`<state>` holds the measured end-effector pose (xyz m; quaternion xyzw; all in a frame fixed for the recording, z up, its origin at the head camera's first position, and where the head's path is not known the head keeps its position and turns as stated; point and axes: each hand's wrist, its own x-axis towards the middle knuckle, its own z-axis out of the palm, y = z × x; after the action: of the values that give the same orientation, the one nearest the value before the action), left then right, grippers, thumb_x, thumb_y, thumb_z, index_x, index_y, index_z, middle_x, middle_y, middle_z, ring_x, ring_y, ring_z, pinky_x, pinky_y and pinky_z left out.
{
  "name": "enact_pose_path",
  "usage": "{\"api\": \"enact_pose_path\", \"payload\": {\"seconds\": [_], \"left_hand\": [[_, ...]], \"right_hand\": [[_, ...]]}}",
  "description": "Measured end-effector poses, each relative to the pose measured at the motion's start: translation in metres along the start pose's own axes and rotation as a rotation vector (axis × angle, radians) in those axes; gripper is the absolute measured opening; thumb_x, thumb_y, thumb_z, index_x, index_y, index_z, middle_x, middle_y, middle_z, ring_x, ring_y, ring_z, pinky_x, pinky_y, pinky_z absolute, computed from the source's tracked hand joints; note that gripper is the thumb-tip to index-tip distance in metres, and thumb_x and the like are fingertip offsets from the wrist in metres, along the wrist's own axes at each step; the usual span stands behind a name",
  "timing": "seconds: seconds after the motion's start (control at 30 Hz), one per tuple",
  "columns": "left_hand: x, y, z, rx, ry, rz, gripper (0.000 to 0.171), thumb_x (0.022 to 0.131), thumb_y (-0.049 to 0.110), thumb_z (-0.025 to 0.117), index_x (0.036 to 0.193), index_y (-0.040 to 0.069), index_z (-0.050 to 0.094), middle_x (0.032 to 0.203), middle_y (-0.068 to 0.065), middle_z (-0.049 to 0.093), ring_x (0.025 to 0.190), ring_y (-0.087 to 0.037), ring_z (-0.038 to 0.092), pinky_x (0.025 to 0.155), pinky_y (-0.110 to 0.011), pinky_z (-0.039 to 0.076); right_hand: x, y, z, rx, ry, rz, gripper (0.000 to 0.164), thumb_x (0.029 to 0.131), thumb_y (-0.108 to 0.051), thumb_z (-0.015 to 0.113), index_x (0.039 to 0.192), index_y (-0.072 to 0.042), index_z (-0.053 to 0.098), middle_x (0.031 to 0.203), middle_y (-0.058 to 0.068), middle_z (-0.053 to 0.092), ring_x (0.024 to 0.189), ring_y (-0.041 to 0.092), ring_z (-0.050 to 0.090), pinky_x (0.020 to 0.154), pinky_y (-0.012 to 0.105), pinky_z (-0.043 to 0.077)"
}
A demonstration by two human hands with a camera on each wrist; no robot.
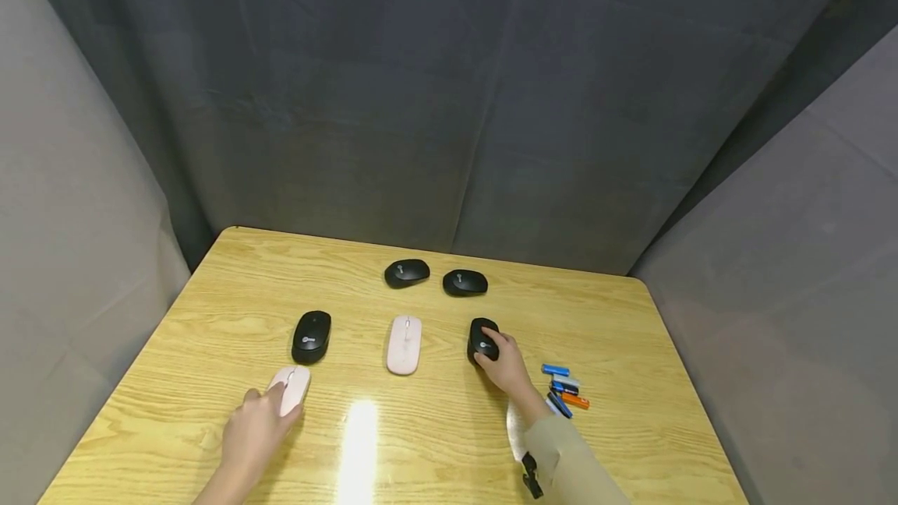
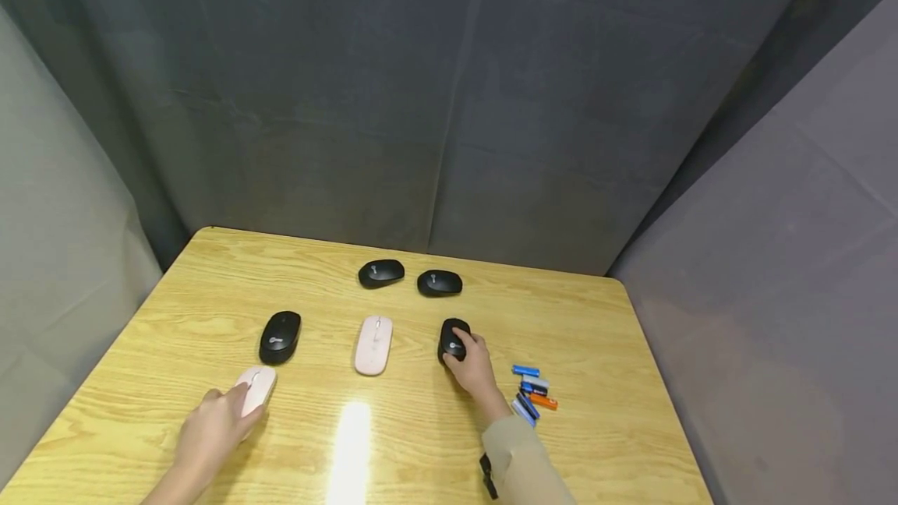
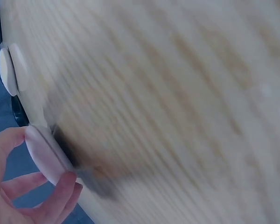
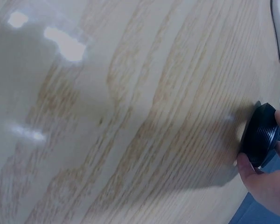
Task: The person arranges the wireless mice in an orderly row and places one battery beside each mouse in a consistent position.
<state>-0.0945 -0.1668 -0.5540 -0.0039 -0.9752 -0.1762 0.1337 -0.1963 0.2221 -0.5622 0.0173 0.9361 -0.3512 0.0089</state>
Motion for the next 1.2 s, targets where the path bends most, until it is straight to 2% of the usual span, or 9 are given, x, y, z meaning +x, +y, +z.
{"api": "enact_pose_path", "payload": {"seconds": [0.5,0.87,1.2], "left_hand": [[0.003,0.001,0.005,-0.01,-0.001,-0.026,0.054,0.066,0.033,0.079,0.097,-0.008,0.063,0.066,-0.023,0.053,0.043,-0.03,0.051,0.034,-0.039,0.044],[0.003,-0.001,0.007,-0.018,-0.016,-0.034,0.057,0.066,0.035,0.078,0.098,-0.009,0.063,0.069,-0.025,0.054,0.044,-0.031,0.052,0.035,-0.039,0.045],[0.002,0.001,0.006,-0.033,-0.076,-0.071,0.059,0.069,0.038,0.077,0.102,-0.008,0.061,0.074,-0.024,0.054,0.049,-0.032,0.054,0.038,-0.041,0.046]], "right_hand": [[-0.008,0.005,-0.002,0.015,-0.017,0.009,0.053,0.083,-0.014,0.067,0.132,-0.01,0.048,0.129,0.027,0.042,0.115,0.044,0.044,0.094,0.055,0.038],[-0.016,0.003,-0.003,0.016,-0.004,-0.009,0.053,0.082,-0.015,0.067,0.132,-0.009,0.049,0.128,0.027,0.042,0.114,0.045,0.044,0.092,0.055,0.039],[-0.019,0.006,-0.002,0.03,0.011,-0.014,0.054,0.082,-0.015,0.068,0.131,-0.009,0.049,0.127,0.027,0.043,0.113,0.045,0.046,0.091,0.055,0.04]]}}
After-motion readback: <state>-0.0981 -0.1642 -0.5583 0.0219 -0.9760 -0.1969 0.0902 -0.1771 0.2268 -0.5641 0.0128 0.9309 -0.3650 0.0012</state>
